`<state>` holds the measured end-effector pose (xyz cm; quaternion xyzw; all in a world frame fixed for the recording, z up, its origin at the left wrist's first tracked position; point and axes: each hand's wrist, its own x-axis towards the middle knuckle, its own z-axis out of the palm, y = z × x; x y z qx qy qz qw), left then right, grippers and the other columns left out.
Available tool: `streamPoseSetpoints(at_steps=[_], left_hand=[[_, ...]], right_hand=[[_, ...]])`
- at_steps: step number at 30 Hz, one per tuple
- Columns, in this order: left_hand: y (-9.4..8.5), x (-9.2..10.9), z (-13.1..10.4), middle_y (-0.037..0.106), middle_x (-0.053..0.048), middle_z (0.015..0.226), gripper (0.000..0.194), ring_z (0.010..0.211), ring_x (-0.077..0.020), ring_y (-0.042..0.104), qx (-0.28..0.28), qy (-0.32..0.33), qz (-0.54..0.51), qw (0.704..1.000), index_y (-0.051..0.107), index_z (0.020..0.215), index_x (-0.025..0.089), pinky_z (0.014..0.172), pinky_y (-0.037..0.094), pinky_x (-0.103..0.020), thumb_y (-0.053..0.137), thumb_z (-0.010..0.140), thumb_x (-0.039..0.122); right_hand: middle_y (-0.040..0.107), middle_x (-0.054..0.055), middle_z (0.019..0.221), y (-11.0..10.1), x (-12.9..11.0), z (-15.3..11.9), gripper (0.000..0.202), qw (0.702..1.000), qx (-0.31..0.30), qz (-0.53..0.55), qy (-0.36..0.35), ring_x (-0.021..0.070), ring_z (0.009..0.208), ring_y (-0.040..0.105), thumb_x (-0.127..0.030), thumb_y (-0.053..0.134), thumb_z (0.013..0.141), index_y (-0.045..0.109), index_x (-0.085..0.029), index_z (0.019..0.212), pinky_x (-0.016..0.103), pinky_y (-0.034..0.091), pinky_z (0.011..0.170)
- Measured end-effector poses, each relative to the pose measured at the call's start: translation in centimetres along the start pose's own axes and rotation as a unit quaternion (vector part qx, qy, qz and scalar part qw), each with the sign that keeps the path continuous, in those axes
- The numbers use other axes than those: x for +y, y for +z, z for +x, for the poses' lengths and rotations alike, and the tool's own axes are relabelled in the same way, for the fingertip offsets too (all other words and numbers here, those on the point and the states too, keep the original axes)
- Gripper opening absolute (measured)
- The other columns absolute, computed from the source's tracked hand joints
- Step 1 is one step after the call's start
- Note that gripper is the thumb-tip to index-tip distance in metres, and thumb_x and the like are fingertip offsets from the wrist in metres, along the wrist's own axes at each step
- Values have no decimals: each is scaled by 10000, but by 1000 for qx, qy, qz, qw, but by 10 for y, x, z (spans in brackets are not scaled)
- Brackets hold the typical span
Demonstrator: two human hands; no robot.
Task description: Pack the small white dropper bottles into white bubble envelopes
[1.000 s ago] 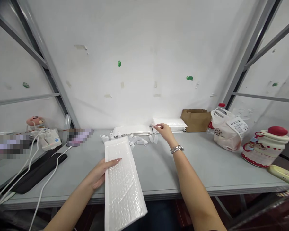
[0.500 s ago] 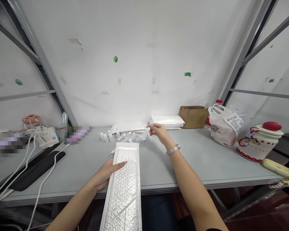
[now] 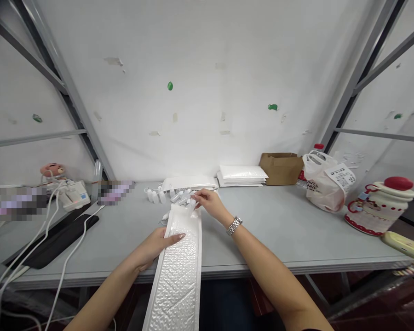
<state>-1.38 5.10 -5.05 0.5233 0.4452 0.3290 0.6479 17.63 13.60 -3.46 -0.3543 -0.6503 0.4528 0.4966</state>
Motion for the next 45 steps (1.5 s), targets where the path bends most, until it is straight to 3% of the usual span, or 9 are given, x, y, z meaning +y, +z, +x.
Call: streamPoseSetpoints(at_steps=[7,10,14,17,28,35,40,42,45], left_hand=[[-5,-1,3,655,-47,671,467,629,-184,582,86,-2,5,996,649,757,119,574,403,-258,648,658,575],[-5,-1,4,638,-43,647,510,628,-182,569,105,9,18,994,643,724,115,571,391,-256,607,665,621],[-3,0,3,651,-49,670,485,636,-173,570,53,17,2,998,646,725,115,584,392,-251,621,672,597],[-1,2,2,667,-52,699,463,660,-180,583,46,24,-17,999,652,769,120,600,404,-254,678,631,562],[-1,-1,6,648,-37,601,571,601,-189,595,130,19,-72,989,669,763,108,597,415,-274,651,587,651],[-4,-2,8,696,-70,685,631,727,-252,644,177,23,-92,980,673,848,104,681,451,-313,667,552,661],[-3,-4,7,693,-74,694,620,723,-248,642,165,30,-82,982,669,855,102,691,453,-320,652,581,658],[-3,-4,7,678,-60,655,604,677,-230,630,165,29,-74,983,663,821,104,654,447,-307,636,594,664],[-8,-3,6,662,-40,616,548,615,-199,609,170,10,-83,982,648,773,116,600,434,-283,652,604,638]], right_hand=[[658,36,693,11,7,-3,327,996,-63,35,57,125,577,600,-469,696,661,681,-143,677,326,563,600],[662,32,728,12,11,-2,323,998,-8,48,43,133,631,610,-477,679,674,671,-155,710,337,560,663],[648,22,784,13,12,-3,306,994,94,46,-1,147,729,606,-485,623,727,644,-182,762,341,539,745],[648,29,805,15,9,-6,295,993,114,31,-22,157,748,595,-478,633,722,648,-188,770,338,524,758],[621,-8,661,25,17,-5,359,999,32,23,29,133,602,591,-515,664,665,596,-195,813,303,518,598],[486,-32,583,34,17,-14,382,996,-31,-88,4,100,560,434,-528,601,733,524,-180,596,237,352,520],[362,-49,492,31,15,-17,529,979,-109,-170,4,81,465,324,-603,470,794,437,-179,479,235,268,456],[448,-29,542,26,14,-12,506,974,-101,-201,2,95,496,396,-599,472,797,501,-178,518,237,319,482],[587,29,751,10,14,1,457,967,-18,-255,3,148,681,532,-544,383,870,619,-186,713,261,403,621]])
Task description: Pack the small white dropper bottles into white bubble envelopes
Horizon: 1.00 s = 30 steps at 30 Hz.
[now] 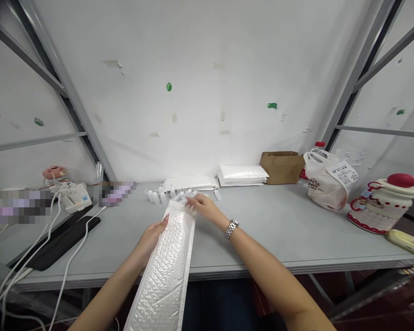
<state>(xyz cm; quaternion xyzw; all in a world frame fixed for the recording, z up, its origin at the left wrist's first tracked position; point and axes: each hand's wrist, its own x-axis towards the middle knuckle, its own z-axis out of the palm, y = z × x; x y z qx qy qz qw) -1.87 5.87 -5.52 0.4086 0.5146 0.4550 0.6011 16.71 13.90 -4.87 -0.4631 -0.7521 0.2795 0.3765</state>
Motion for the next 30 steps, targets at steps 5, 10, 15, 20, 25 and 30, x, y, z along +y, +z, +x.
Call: streamPoseSetpoints(at_steps=[5,10,15,20,25,30], left_hand=[[-10,5,0,696,-60,706,481,697,-211,636,0,-23,-5,1000,655,797,132,661,457,-290,656,649,590],[-13,7,2,717,-84,809,475,792,-236,652,7,-21,-12,1000,663,842,128,702,470,-294,673,649,562],[-13,5,3,723,-89,858,447,827,-235,654,-7,-21,-22,1000,663,856,135,720,478,-287,672,668,540],[-14,2,5,715,-105,946,478,902,-246,645,-19,-27,-8,999,661,920,139,764,476,-298,656,677,551],[-13,1,5,714,-107,906,495,868,-249,645,-41,-12,17,999,668,876,130,763,461,-304,633,676,581],[-9,0,3,698,-58,755,462,743,-207,626,-70,3,29,997,673,814,131,681,430,-273,634,682,572]], right_hand=[[583,168,985,-29,35,15,269,973,158,-130,109,277,1006,502,-339,477,861,629,-119,895,351,358,821],[592,219,1004,-39,63,12,139,950,172,-189,178,329,1044,505,-202,627,725,637,-99,817,351,358,788],[622,217,999,-50,65,16,162,958,155,-145,191,314,987,546,-264,617,736,621,-112,793,349,384,743],[676,135,897,-64,44,14,297,991,59,13,123,193,773,624,-378,547,804,613,-115,926,311,452,689],[672,49,801,-59,17,5,331,990,-52,130,37,124,657,584,-423,648,718,655,-152,909,291,474,674],[651,24,722,-49,8,0,267,980,-107,169,15,111,600,535,-386,689,686,698,-162,833,274,452,611]])
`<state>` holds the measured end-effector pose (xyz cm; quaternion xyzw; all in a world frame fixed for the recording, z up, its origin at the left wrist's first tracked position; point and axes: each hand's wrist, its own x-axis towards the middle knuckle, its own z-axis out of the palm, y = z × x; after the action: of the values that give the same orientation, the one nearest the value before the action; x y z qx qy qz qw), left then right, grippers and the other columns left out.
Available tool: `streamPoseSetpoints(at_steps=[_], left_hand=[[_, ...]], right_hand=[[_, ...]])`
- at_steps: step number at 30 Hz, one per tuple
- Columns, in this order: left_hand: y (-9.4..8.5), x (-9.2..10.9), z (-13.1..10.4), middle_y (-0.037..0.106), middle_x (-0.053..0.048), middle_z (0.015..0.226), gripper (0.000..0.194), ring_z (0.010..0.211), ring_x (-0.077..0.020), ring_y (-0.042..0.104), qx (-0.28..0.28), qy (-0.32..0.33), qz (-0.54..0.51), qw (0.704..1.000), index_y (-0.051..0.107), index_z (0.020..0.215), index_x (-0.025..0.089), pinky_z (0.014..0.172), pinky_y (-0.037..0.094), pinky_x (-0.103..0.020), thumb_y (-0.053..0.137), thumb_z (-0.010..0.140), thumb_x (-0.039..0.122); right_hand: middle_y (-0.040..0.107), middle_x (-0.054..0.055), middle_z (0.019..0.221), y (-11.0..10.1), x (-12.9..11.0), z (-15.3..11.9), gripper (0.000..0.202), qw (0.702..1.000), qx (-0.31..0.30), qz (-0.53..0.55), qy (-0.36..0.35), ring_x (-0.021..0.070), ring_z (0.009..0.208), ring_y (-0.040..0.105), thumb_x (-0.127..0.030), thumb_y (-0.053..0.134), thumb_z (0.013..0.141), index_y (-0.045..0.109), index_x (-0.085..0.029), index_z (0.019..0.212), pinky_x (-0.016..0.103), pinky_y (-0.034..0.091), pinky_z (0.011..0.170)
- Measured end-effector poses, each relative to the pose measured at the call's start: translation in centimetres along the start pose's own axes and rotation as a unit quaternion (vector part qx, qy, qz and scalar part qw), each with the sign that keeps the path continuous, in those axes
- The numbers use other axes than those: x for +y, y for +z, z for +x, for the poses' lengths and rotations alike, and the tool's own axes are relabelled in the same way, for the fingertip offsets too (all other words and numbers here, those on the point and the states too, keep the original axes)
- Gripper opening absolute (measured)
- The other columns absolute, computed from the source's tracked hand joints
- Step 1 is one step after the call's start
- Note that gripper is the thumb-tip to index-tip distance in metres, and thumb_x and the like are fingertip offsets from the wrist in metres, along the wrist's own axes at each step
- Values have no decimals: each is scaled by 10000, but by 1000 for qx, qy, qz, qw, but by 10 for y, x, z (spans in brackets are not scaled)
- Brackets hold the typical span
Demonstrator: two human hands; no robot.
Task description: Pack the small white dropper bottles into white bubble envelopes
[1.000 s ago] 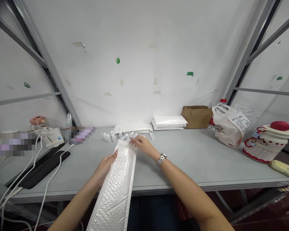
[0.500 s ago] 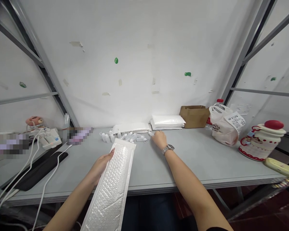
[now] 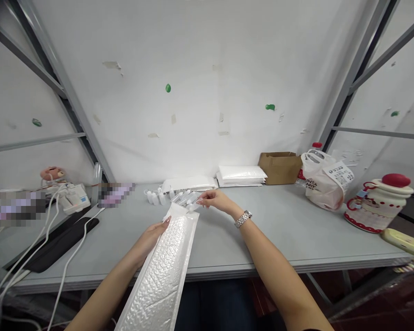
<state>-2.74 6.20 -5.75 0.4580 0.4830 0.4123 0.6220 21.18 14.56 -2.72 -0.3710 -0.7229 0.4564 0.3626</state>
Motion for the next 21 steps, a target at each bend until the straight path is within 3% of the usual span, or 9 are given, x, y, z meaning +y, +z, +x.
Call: streamPoseSetpoints(at_steps=[11,15,21], left_hand=[[10,4,-4,653,-16,621,425,608,-154,577,-10,-23,-29,999,658,686,144,610,400,-247,666,651,567],[11,2,-2,659,-27,641,464,637,-170,584,-11,-13,-22,1000,672,730,135,627,403,-255,678,619,585],[13,-4,3,610,0,575,519,566,-141,531,25,9,-10,1000,657,717,131,564,371,-240,666,582,632]], right_hand=[[659,21,785,4,-3,-2,232,999,10,43,-29,105,633,519,-381,663,727,707,-180,833,266,438,637],[674,23,790,15,1,0,241,998,-34,49,-8,110,617,539,-383,691,699,720,-179,823,285,458,659],[650,21,706,37,9,5,393,995,-23,89,29,127,651,597,-502,617,737,707,-159,905,308,490,706]])
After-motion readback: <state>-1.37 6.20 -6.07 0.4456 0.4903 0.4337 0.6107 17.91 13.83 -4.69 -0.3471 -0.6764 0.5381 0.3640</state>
